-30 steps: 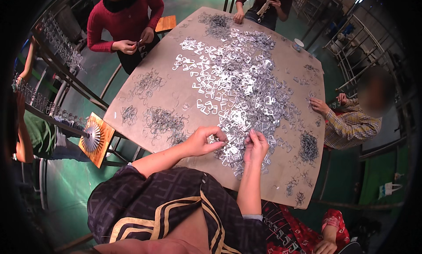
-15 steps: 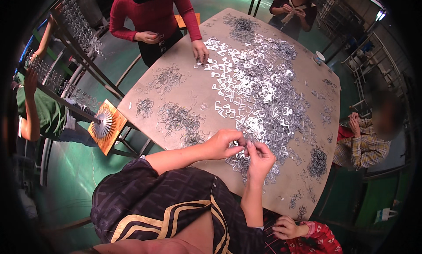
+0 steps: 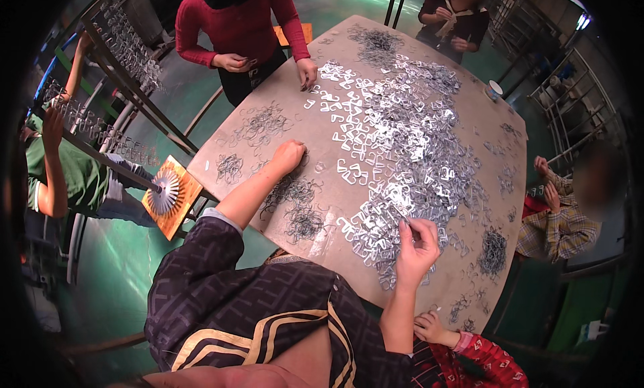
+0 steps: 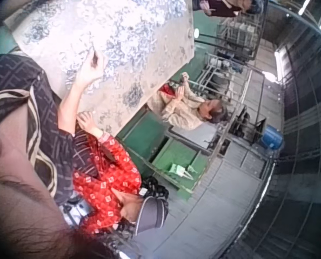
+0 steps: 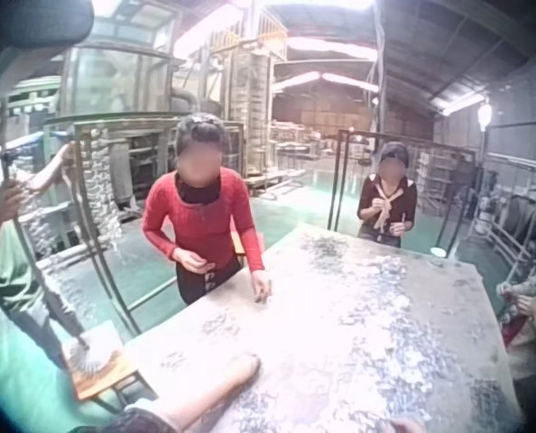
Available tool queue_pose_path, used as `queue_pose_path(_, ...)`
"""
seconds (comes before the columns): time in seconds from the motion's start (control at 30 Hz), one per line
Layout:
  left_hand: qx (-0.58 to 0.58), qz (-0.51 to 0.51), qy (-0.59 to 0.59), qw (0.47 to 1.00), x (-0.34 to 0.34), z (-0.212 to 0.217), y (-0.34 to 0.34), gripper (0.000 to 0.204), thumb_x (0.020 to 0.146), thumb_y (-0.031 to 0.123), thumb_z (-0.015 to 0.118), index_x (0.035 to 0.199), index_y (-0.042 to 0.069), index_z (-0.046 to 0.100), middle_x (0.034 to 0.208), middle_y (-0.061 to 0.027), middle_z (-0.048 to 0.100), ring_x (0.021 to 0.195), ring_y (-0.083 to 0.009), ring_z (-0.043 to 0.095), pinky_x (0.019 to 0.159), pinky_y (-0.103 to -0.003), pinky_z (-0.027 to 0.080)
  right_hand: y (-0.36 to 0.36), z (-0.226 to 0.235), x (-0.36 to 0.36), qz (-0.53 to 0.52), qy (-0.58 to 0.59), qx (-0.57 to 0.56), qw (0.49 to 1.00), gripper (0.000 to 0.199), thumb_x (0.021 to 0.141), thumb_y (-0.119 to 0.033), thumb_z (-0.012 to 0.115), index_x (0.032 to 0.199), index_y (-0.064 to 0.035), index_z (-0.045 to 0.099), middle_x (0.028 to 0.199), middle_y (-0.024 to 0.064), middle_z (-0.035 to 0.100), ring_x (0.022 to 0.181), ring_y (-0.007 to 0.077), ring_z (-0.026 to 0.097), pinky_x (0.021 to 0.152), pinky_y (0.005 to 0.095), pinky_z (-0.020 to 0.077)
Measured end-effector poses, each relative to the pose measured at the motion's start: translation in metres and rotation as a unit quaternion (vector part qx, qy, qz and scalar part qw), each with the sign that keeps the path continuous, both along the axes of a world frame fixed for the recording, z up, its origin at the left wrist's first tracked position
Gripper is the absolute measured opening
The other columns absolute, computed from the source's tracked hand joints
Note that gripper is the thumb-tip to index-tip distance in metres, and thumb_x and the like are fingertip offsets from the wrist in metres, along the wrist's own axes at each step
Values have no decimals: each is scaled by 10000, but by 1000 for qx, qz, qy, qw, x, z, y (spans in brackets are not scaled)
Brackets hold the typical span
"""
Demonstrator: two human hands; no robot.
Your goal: The person picks small metal hooks and wire pieces from a table and links them together by hand. The person repeatedly places the linked hooks onto a vertical metal rack. Other people at the table perform the same task.
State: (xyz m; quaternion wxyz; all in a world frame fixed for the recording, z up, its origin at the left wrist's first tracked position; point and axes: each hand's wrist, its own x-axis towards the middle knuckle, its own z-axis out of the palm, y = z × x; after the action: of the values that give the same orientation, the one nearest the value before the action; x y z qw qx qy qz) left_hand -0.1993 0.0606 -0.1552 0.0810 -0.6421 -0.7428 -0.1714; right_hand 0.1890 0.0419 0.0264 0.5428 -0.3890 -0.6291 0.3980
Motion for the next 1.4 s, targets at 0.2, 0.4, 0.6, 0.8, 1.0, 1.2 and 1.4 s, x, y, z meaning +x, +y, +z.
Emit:
queue_pose_path(0.2, -118, -92, 89, 985, -5, 1, 29, 137, 718, 111, 558, 691, 53, 679, 770, -149, 680, 738, -319, 669, 662, -417, 543, 4, 3, 3, -3, -3, 12, 1000, 98, 792, 61, 683, 884, 49, 651, 925, 78, 594, 782, 112, 572, 682, 218, 485)
queue_pose_path(0.4, -74, -34, -164, 983, 46, 72, 37, 111, 764, 127, 599, 763, 33, 658, 731, -98, 672, 669, -266, 646, 614, -376, 511, 0, 19, 0, 3, -31, 24, 999, 136, 757, 75, 700, 888, 55, 668, 935, 94, 611, 782, 124, 602, 675, 233, 518)
queue_pose_path(0.6, -35, -428, -534, 728, 166, 231, -29, 106, 831, 116, 670, 854, 34, 607, 961, -54, 569, 944, -175, 529, 862, -324, 412, -23, 29, 4, -12, -32, 2, 999, 131, 746, 70, 704, 873, 48, 684, 937, 110, 627, 807, 144, 629, 675, 239, 539)
queue_pose_path(0.8, -75, -483, -483, 726, 197, 257, -49, 89, 832, 98, 662, 864, 39, 604, 1017, -81, 553, 1005, -210, 514, 899, -347, 395, -56, 42, 11, -46, -104, 43, 993, 155, 705, 30, 717, 857, 9, 698, 865, 90, 635, 754, 174, 638, 632, 267, 519)
queue_pose_path(1.0, -109, -506, -476, 711, 214, 251, -70, 76, 841, 85, 639, 868, 35, 589, 986, -97, 584, 980, -233, 534, 892, -356, 400, -100, 46, 18, -114, -110, 13, 987, 160, 693, 39, 723, 848, 10, 695, 858, 91, 635, 745, 176, 637, 635, 269, 510)
queue_pose_path(1.2, -198, -491, -507, 680, 220, 230, -114, 64, 887, 29, 568, 943, 9, 544, 982, -115, 623, 953, -207, 598, 862, -332, 455, -148, 34, 26, -88, -171, 21, 981, 133, 703, 28, 736, 821, 6, 679, 859, 92, 635, 737, 187, 646, 633, 278, 510)
queue_pose_path(1.4, -233, -469, -543, 657, 226, 201, -166, 47, 901, 27, 554, 926, 7, 519, 997, -140, 645, 967, -221, 625, 841, -330, 475, -183, 4, 49, 23, -112, -29, 993, 161, 712, 10, 747, 865, -19, 707, 858, 87, 641, 755, 181, 650, 640, 279, 510)
